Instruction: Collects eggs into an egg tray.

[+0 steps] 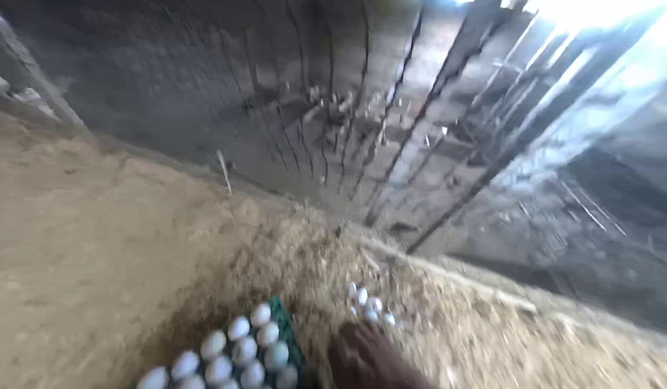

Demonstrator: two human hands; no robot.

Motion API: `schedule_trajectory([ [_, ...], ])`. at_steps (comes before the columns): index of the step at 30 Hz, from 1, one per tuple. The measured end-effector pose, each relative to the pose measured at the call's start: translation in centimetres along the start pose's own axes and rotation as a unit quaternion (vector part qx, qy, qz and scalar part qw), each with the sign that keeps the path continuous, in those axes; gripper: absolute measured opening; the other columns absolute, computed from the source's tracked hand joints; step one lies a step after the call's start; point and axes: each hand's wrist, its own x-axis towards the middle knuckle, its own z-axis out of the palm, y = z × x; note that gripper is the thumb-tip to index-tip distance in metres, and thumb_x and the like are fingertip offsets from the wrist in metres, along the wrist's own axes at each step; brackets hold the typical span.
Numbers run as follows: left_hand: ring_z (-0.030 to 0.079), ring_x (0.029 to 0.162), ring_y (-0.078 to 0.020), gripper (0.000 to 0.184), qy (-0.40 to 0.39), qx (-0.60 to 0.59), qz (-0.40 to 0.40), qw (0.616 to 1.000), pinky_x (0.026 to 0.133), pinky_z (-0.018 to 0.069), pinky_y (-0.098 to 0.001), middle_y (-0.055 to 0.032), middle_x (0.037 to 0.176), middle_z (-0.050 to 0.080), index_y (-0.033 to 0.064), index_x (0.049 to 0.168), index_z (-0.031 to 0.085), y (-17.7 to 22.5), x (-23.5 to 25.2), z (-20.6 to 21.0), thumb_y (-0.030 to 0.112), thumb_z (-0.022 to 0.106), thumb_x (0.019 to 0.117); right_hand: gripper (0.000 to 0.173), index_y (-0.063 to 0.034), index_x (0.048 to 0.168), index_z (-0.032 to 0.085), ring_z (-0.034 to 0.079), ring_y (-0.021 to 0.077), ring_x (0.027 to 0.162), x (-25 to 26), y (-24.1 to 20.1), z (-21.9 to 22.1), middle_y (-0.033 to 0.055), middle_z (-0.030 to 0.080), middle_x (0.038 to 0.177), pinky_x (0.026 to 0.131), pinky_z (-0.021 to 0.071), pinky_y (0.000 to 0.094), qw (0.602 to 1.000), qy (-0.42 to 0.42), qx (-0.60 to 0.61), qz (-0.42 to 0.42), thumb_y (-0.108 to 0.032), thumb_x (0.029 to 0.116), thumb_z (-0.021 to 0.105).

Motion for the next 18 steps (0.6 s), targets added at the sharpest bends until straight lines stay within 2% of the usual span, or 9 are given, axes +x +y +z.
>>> schedule_trajectory([
  [1, 0.052, 0.13, -0.0311, 0.046, -0.012, 0.043, -0.025, 0.999, 0.109, 0.0442, -0.0446, -0.0277, 0.142, 0.05, -0.0105, 0.145, 0.041, 0.7, -0.3, -0.1, 0.008, 0.041, 0.1036, 0.055, -0.0087, 0.143, 0.06, 0.052, 0.0338, 0.138, -0.2, 0.7, -0.2, 0.0136, 0.057, 0.149, 0.115, 0.0377, 0.0607, 0.999, 0.005, 0.043, -0.011, -0.046, 0.1046, 0.048],
  [2, 0.061, 0.115, -0.0275, 0.041, 0.013, 0.043, -0.048, 0.998, 0.096, 0.0528, -0.0423, -0.0237, 0.131, 0.06, -0.0071, 0.141, 0.049, 0.1, 0.3, 0.2, 0.013, 0.043, 0.1053, 0.05, -0.0039, 0.139, 0.061, 0.059, 0.0311, 0.129, -0.2, 1.4, -0.3, 0.0171, 0.06, 0.142, 0.111, 0.0457, 0.0533, 0.994, 0.018, 0.11, -0.008, -0.038, 0.1029, 0.053],
  [3, 0.063, 0.099, -0.0202, 0.039, 0.033, -0.001, -0.091, 0.995, 0.081, 0.0555, -0.0368, -0.0158, 0.117, 0.063, -0.0003, 0.138, 0.05, -0.6, 1.1, 0.7, 0.024, 0.04, 0.1088, 0.047, 0.0001, 0.138, 0.06, 0.063, 0.0309, 0.121, 0.3, 2.6, -0.4, 0.0207, 0.061, 0.137, 0.104, 0.0506, 0.0496, 0.986, 0.03, 0.161, 0.014, -0.03, 0.1012, 0.055],
  [4, 0.063, 0.09, -0.0193, 0.041, 0.037, -0.054, -0.138, 0.988, 0.075, 0.0552, -0.0379, -0.0135, 0.111, 0.063, 0.0033, 0.138, 0.05, -1.0, 1.7, 0.8, 0.031, 0.039, 0.1095, 0.045, 0.0002, 0.138, 0.059, 0.065, 0.0309, 0.117, 0.7, 4.2, -0.7, 0.021, 0.062, 0.135, 0.101, 0.0525, 0.0486, 0.983, 0.031, 0.17, 0.061, -0.026, 0.1015, 0.056],
  [6, 0.062, 0.074, -0.0152, 0.039, 0.015, -0.103, -0.194, 0.975, 0.062, 0.055, -0.0329, -0.0082, 0.096, 0.062, 0.0072, 0.135, 0.05, -1.8, 2.3, 0.5, 0.035, 0.04, 0.1094, 0.04, -0.0011, 0.135, 0.062, 0.067, 0.0321, 0.115, 1.2, 7.9, -1.5, 0.0195, 0.065, 0.132, 0.1, 0.0532, 0.0508, 0.978, 0.026, 0.117, 0.168, -0.022, 0.1023, 0.053],
  [8, 0.064, 0.066, -0.0174, 0.039, -0.024, -0.104, -0.22, 0.97, 0.055, 0.0553, -0.0326, -0.0107, 0.091, 0.066, 0.0078, 0.139, 0.046, -2.6, 2.4, -0.1, 0.034, 0.04, 0.1099, 0.037, -0.0005, 0.134, 0.063, 0.067, 0.034, 0.116, 1.4, 11.9, -2.6, 0.0204, 0.067, 0.129, 0.103, 0.0514, 0.0526, 0.961, 0.045, 0.082, 0.26, -0.017, 0.1035, 0.05],
  [11, 0.065, 0.064, -0.0201, 0.039, -0.064, -0.072, -0.237, 0.967, 0.054, 0.0552, -0.0332, -0.0144, 0.094, 0.067, 0.0061, 0.14, 0.041, -3.1, 2.0, -0.6, 0.032, 0.037, 0.1104, 0.035, 0.0023, 0.134, 0.061, 0.066, 0.0351, 0.118, 2.2, 16.3, -3.0, 0.023, 0.067, 0.127, 0.105, 0.05, 0.0515, 0.953, 0.053, 0.09, 0.285, -0.014, 0.1061, 0.048],
  [16, 0.066, 0.064, -0.0202, 0.037, -0.078, -0.046, -0.247, 0.965, 0.053, 0.0556, -0.0322, -0.0157, 0.1, 0.07, 0.0051, 0.136, 0.043, -3.2, 2.0, -0.5, 0.03, 0.04, 0.1099, 0.038, -0.0069, 0.142, 0.059, 0.061, 0.0346, 0.128, 8.1, 17.7, -0.3, 0.0184, 0.061, 0.141, 0.111, 0.0458, 0.0551, 0.977, -0.048, 0.086, 0.187, -0.016, 0.1069, 0.05],
  [18, 0.067, 0.063, -0.0195, 0.034, -0.087, -0.046, -0.243, 0.965, 0.054, 0.0563, -0.0316, -0.0151, 0.098, 0.07, 0.0049, 0.134, 0.045, -2.9, 2.0, -0.4, 0.028, 0.04, 0.1097, 0.043, -0.0072, 0.146, 0.055, 0.059, 0.0387, 0.129, 10.4, 17.6, 0.5, 0.0227, 0.059, 0.141, 0.11, 0.0445, 0.0578, 0.979, -0.08, 0.076, 0.171, -0.016, 0.1043, 0.055],
])
